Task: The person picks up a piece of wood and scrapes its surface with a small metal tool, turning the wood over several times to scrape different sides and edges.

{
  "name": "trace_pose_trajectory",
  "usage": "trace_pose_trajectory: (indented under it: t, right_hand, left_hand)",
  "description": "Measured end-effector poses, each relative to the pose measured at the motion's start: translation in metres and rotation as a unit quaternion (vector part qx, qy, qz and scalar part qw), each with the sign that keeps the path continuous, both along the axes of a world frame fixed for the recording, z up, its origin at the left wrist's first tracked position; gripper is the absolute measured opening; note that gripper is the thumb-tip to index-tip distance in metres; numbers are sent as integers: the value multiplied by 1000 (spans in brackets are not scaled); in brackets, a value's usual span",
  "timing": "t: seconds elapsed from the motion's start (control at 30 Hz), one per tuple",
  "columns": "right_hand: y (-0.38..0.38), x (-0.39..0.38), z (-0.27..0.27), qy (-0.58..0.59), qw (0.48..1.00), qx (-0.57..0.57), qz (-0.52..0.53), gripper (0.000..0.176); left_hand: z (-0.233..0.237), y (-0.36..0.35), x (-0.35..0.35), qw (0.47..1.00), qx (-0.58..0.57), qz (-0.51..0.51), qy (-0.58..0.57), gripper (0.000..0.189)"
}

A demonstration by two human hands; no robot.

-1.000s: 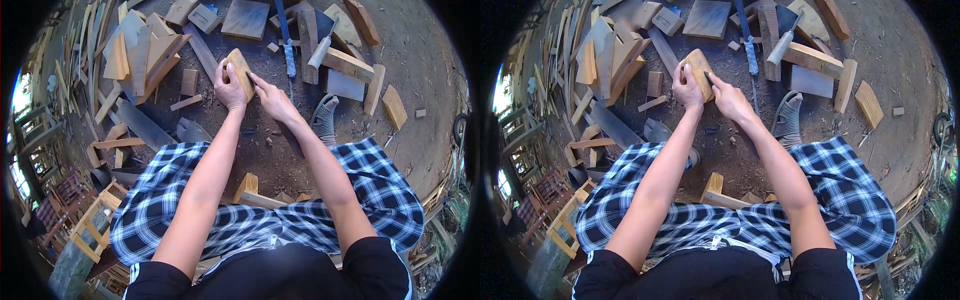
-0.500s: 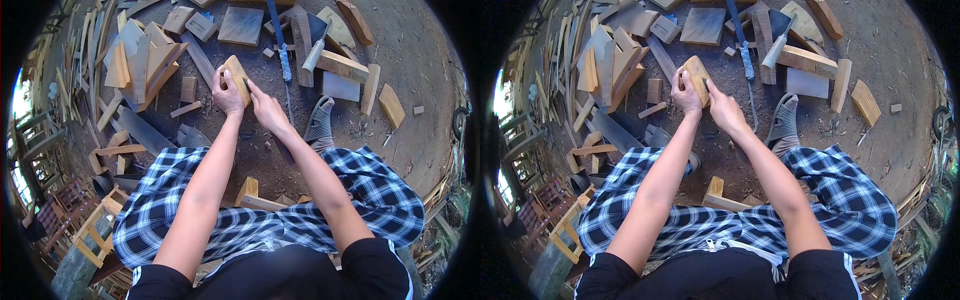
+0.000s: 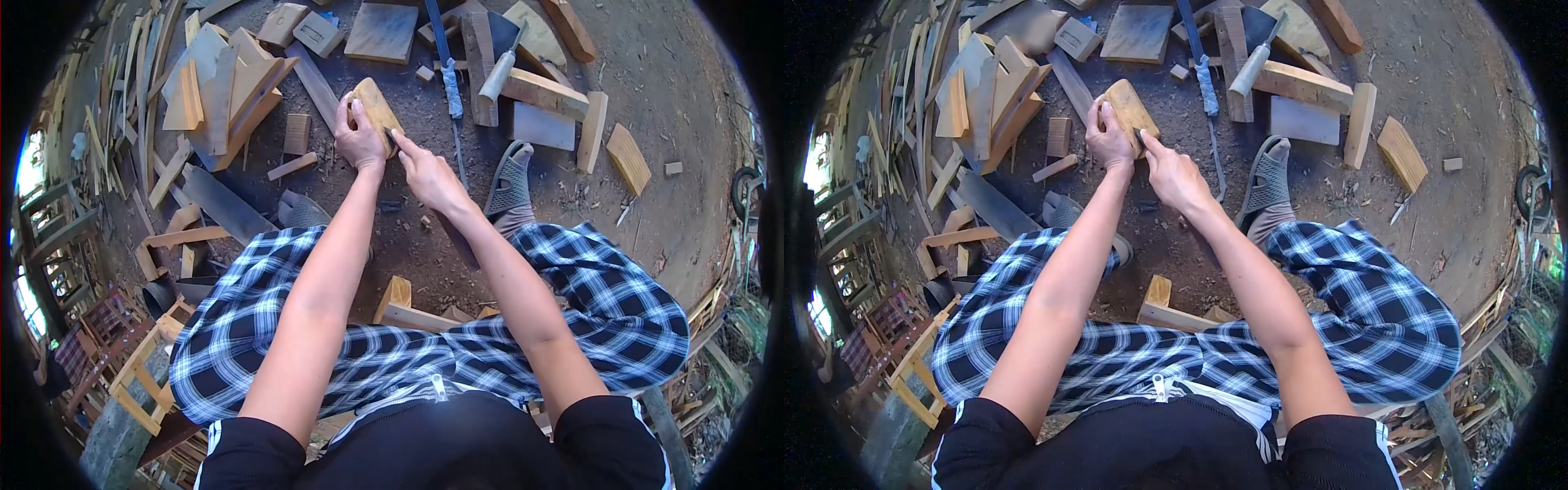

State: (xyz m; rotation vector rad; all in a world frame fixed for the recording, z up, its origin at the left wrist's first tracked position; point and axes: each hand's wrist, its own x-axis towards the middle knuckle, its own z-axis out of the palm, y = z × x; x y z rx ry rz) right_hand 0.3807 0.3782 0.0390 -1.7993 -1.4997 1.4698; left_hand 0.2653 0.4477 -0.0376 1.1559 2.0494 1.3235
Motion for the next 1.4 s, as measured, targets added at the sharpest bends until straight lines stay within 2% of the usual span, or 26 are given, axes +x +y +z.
trace_pose_trajectory:
  t: [0.07,0.2,0.33,0.4,0.53,0.6,0.73,0.8,0.87,0.93,1.0,1.1,1.13,1.2,1.33,1.4]
  right_hand:
    - [-2,-7,11,-39,998,-39,-9,45]
    - [-17,-21,13,-79,995,-60,-27,44]
    - [23,-23,-36,-66,995,23,-75,44]
    - [23,-26,-33,-62,995,4,-84,45]
    - [-2,-18,2,-81,996,-14,-19,45]
    - [5,-20,-5,-82,996,12,-34,44]
    - [39,-27,-22,-73,995,28,-62,44]
    - [20,-21,1,-101,995,-6,10,44]
    - [19,-20,-1,-94,995,-29,30,44]
    - [42,-23,-18,-81,996,28,-22,44]
    - [60,-25,-27,-79,996,22,-16,45]
    - [46,-21,-1,-101,995,0,28,45]
    - [36,-20,1,-99,994,38,39,45]
    - [42,-19,-1,-97,994,23,32,44]
    - [44,-17,8,-117,992,9,41,45]
    - [37,-24,8,-115,992,40,25,45]
  left_hand:
    - [1,1,-1,1000,11,-5,-7,29]
    - [5,-1,-5,999,-38,-30,-14,31]
    - [-2,-5,-11,997,-38,-57,-34,32]
    - [-4,-1,-14,994,20,-101,-28,33]
    - [0,-2,-10,997,0,-78,-2,34]
    - [4,-4,-10,996,-30,-79,-21,36]
    - [3,-4,-11,997,-1,-83,4,39]
    - [2,1,-9,997,3,-73,-17,38]
    - [4,-4,-8,998,-10,-66,3,38]
    - [5,-3,-9,997,-21,-67,9,37]
    - [0,-2,-11,997,6,-72,24,37]
    - [5,-3,-9,998,-5,-66,-12,36]
    - [4,2,-8,998,-4,-63,-13,36]
    - [0,-3,-9,998,-6,-59,27,36]
    - [3,-3,-8,998,-21,-55,-7,34]
    - [6,-1,-7,998,-7,-59,0,34]
